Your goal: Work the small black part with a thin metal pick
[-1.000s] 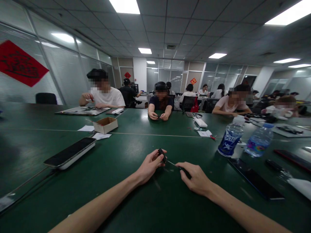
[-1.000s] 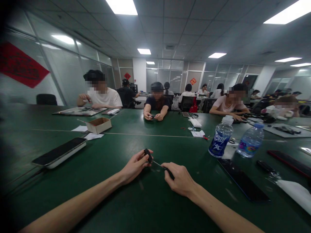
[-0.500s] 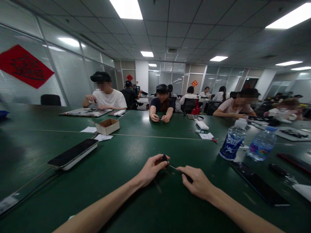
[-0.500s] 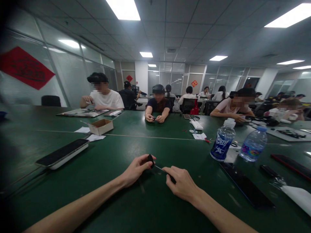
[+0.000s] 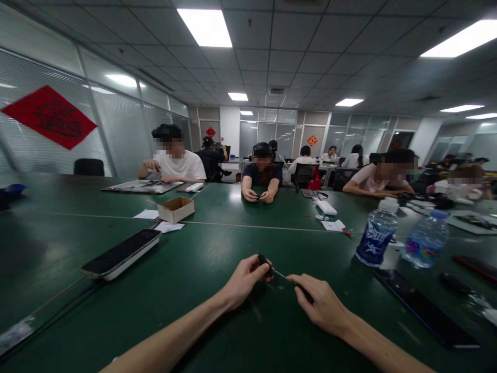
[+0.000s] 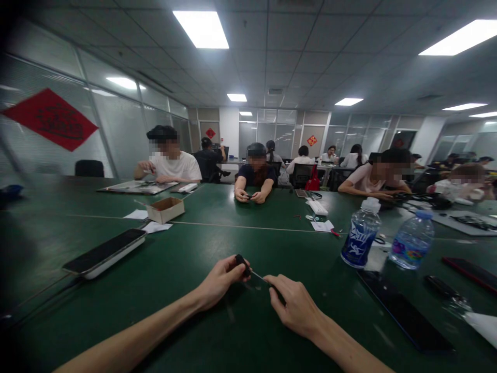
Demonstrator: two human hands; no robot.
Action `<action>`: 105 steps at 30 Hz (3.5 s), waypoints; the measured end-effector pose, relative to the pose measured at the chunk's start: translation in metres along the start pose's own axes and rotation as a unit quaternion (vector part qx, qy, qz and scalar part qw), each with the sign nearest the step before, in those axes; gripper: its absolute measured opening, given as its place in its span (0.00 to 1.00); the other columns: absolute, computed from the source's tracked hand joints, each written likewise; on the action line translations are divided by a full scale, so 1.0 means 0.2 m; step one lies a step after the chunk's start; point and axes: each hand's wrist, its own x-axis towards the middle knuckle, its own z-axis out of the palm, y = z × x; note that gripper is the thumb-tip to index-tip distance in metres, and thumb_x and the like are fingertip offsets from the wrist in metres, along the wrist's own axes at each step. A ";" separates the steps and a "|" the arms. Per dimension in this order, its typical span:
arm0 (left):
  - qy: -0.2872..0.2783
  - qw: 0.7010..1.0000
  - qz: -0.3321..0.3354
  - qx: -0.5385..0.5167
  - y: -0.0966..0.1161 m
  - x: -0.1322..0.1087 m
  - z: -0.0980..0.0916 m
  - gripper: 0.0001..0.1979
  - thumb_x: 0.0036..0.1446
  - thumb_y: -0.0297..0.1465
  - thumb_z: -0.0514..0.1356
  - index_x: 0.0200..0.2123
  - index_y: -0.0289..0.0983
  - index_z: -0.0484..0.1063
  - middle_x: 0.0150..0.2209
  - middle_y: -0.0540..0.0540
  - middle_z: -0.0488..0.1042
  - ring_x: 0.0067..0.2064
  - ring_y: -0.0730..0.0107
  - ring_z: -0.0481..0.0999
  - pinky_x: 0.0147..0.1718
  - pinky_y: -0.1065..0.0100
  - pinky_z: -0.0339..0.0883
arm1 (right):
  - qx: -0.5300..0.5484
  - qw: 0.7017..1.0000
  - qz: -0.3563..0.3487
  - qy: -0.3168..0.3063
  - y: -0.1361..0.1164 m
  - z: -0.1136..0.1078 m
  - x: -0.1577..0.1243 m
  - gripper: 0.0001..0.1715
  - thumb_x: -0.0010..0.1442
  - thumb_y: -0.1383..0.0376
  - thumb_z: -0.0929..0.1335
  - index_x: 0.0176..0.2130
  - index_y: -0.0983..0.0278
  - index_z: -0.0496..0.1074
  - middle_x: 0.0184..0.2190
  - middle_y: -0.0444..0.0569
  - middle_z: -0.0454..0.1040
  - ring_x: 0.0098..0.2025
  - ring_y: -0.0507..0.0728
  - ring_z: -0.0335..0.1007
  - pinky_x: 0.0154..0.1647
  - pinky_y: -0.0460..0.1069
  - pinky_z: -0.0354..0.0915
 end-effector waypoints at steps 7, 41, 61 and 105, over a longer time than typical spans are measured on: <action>-0.113 0.991 -0.014 0.070 0.06 -0.02 0.05 0.12 0.57 0.37 0.58 0.40 0.35 0.71 0.38 0.43 0.73 0.39 0.64 0.71 0.40 0.65 0.64 | 0.005 0.997 0.034 0.065 0.03 0.00 0.01 0.18 0.65 0.65 0.59 0.54 0.62 0.63 0.46 0.52 0.70 0.46 0.58 0.68 0.48 0.53 0.66; -0.027 0.999 -0.032 -0.025 -0.06 0.01 0.00 0.20 0.59 0.40 0.54 0.51 0.35 0.65 0.40 0.42 0.71 0.41 0.63 0.71 0.44 0.60 0.63 | -0.007 1.000 0.027 0.003 -0.02 -0.01 0.01 0.16 0.63 0.67 0.61 0.50 0.62 0.67 0.40 0.48 0.72 0.38 0.55 0.70 0.40 0.50 0.67; -0.038 0.999 -0.022 -0.022 -0.04 0.01 0.01 0.19 0.59 0.39 0.55 0.49 0.33 0.66 0.40 0.41 0.71 0.40 0.63 0.71 0.43 0.62 0.63 | 0.000 0.999 0.038 -0.013 -0.03 -0.03 0.01 0.16 0.63 0.67 0.61 0.51 0.62 0.66 0.39 0.48 0.71 0.38 0.54 0.68 0.41 0.49 0.65; 0.002 0.999 -0.032 -0.008 0.01 0.00 0.03 0.24 0.55 0.38 0.60 0.54 0.38 0.66 0.48 0.41 0.70 0.50 0.59 0.68 0.50 0.60 0.62 | -0.039 0.998 0.038 -0.021 -0.03 -0.03 0.00 0.13 0.62 0.68 0.61 0.46 0.64 0.68 0.32 0.47 0.70 0.30 0.52 0.65 0.32 0.46 0.61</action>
